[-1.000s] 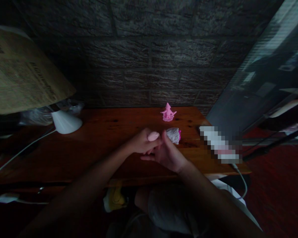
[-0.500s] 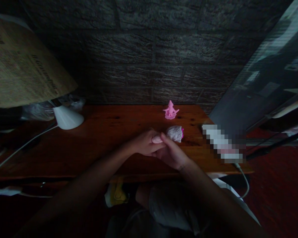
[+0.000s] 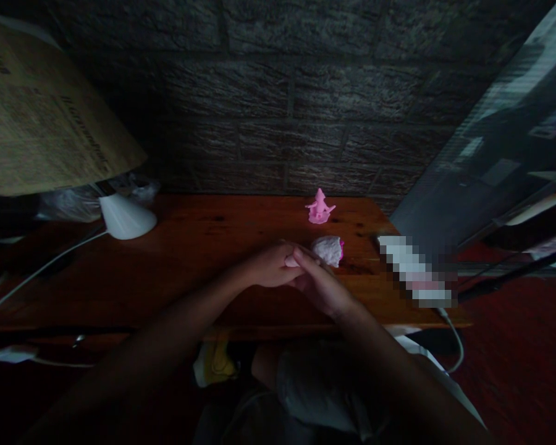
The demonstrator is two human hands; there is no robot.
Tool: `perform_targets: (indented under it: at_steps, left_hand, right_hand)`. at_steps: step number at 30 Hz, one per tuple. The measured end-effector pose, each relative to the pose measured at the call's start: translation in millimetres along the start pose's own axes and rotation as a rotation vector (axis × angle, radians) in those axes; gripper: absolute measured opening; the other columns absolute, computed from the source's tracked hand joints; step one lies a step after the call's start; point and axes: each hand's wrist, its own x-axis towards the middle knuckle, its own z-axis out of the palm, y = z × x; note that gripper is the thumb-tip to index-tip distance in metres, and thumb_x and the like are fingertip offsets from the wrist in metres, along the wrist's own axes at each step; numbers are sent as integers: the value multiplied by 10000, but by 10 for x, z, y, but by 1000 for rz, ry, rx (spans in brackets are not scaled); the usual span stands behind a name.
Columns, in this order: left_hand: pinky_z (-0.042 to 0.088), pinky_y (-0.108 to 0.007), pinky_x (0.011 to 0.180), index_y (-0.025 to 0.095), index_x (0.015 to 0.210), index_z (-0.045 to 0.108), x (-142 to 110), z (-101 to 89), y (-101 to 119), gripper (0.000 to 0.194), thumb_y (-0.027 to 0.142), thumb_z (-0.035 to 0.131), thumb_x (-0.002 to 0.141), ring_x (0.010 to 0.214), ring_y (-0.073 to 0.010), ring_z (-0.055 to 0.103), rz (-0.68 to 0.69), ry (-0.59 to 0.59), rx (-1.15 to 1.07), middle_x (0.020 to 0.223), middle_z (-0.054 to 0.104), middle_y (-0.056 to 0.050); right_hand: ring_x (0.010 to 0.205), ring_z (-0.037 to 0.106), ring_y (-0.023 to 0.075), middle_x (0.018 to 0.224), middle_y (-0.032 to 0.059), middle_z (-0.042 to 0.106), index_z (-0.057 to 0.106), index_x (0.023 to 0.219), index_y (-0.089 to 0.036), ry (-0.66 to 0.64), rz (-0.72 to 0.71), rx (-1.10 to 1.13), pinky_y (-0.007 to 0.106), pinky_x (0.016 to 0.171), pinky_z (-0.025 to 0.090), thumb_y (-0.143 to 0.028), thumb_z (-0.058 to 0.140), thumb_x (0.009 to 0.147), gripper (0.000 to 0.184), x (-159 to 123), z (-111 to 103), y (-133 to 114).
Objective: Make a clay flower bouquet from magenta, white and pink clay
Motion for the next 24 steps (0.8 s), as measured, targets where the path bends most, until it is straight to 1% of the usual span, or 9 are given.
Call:
perform_targets:
  at_steps: [3, 6, 9, 11, 13, 15, 17, 21, 24]
  left_hand:
    - [524, -274, 782, 221, 846, 779, -28, -5, -21, 209, 149, 582, 847, 833, -188, 709, -37, -6, 15, 878, 776, -41]
    - [509, -253, 724, 211, 825, 772, -49, -8, -54, 197, 162, 583, 851, 787, -177, 700, -53, 5, 47, 852, 768, -41]
    - [498, -243, 697, 192, 818, 756, -47, -15, -75, 196, 211, 570, 878, 771, -169, 685, -77, 21, 28, 826, 745, -46]
    - [491, -238, 678, 173, 823, 738, -37, -39, -70, 144, 239, 614, 856, 734, -159, 659, -102, 35, -17, 795, 721, -43]
    - [490, -231, 679, 158, 869, 723, -27, -86, -54, 121, 257, 677, 815, 737, -149, 637, -111, 60, -108, 814, 707, -38]
    - [497, -228, 696, 147, 924, 714, -20, -152, -37, 180, 279, 699, 803, 770, -145, 634, -122, 65, -219, 865, 705, -45]
    - [500, -219, 654, 139, 922, 703, -16, -223, -27, 216, 295, 740, 777, 706, -128, 627, -181, 89, -339, 825, 697, -34]
    - [531, -221, 606, 140, 785, 644, -2, -324, -32, 287, 334, 839, 704, 647, -134, 657, -259, 267, -608, 747, 706, -31]
    - [549, -229, 569, 142, 848, 655, 12, -330, -38, 294, 348, 832, 734, 605, -131, 661, -302, 331, -805, 751, 726, -32]
  right_hand:
    - [1094, 673, 273, 1045, 84, 736, 679, 1028, -202, 39, 13, -2, 383, 841, 599, -610, 794, 731, 518, 15, 9, -21]
    - [1052, 689, 263, 993, 85, 738, 682, 949, -184, 69, 33, -15, 370, 831, 608, -637, 797, 710, 524, 29, 12, -32]
    - [1048, 686, 255, 986, 74, 727, 651, 891, -192, 88, 11, -31, 367, 832, 611, -688, 776, 697, 547, 41, 12, -18]
    - [1057, 679, 252, 997, 70, 714, 609, 861, -202, 97, -13, -29, 372, 834, 612, -733, 726, 717, 562, 46, 8, -2]
    - [1052, 675, 243, 1015, 63, 700, 588, 898, -216, 85, -31, -14, 387, 843, 612, -758, 675, 749, 568, 48, 3, 10]
    - [1025, 673, 224, 1028, 53, 689, 597, 995, -233, 68, -46, -1, 400, 865, 611, -748, 665, 771, 566, 43, 0, 20]
    - [1017, 667, 213, 1064, 55, 683, 611, 1081, -240, 72, -61, -10, 402, 884, 611, -722, 694, 767, 582, 33, 5, 32]
    - [1098, 657, 237, 1155, 70, 698, 643, 1138, -237, 63, -72, -92, 404, 889, 622, -597, 809, 718, 577, 24, 22, 92]
    - [1038, 692, 223, 1096, 42, 726, 670, 1158, -233, -10, -59, -182, 403, 881, 625, -482, 845, 713, 539, 39, 21, 156]
